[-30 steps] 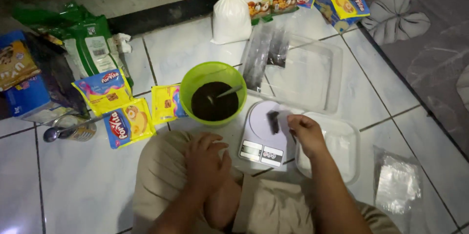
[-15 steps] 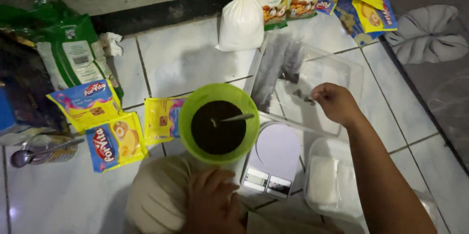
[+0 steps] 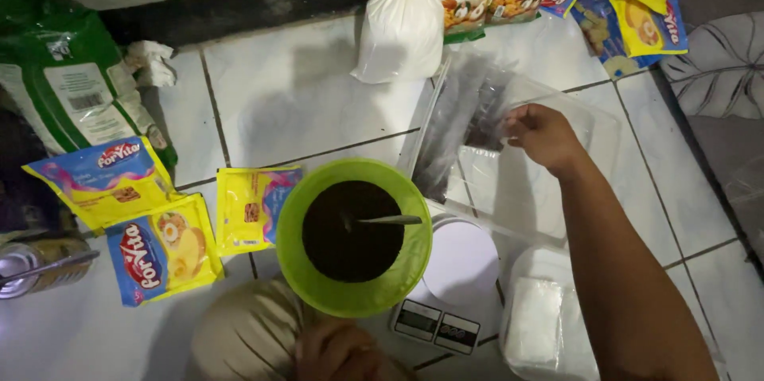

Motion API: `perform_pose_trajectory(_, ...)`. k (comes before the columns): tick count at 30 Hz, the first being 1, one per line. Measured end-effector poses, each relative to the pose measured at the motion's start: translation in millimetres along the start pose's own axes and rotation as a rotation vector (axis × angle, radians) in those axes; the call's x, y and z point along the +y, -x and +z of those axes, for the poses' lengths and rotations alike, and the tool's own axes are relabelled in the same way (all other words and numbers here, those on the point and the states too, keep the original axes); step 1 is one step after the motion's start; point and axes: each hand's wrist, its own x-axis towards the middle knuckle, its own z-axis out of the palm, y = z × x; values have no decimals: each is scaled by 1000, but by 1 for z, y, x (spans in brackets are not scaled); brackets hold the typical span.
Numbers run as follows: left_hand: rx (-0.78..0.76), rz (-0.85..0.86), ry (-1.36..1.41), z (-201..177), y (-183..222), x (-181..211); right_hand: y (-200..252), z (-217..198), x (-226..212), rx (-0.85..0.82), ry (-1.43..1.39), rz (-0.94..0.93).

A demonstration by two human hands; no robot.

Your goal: Scooping dark powder from a bowl into small plastic bags and weighing them on a digital scale

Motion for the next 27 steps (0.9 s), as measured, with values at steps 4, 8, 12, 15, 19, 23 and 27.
perform_pose_trajectory(4, 98, 65, -120, 8, -10, 6, -13, 3, 20, 50, -49, -25)
perform_pose_trajectory(8, -14, 62, -90, 8, -7, 0, 4, 1, 16, 152, -36, -73)
perform_pose_trajectory(12, -69, 26, 89, -13, -27, 18, 70, -12, -17, 309, -48, -36)
perform_pose_trajectory(15, -162, -139, 128, -13, -22, 24, 115, -35, 30, 373, -35, -170)
perform_pose_trajectory(19, -221, -100, 198, -22, -29, 27, 206, -55, 69, 396, 427, 0)
perform_pose_trajectory(23, -91, -13, 229, -23, -29, 32, 258, -56, 141, 176, 726, 293)
perform_pose_trajectory(27, -57, -41, 216, -20, -20, 30, 294, -50, 167, 151, 636, 643)
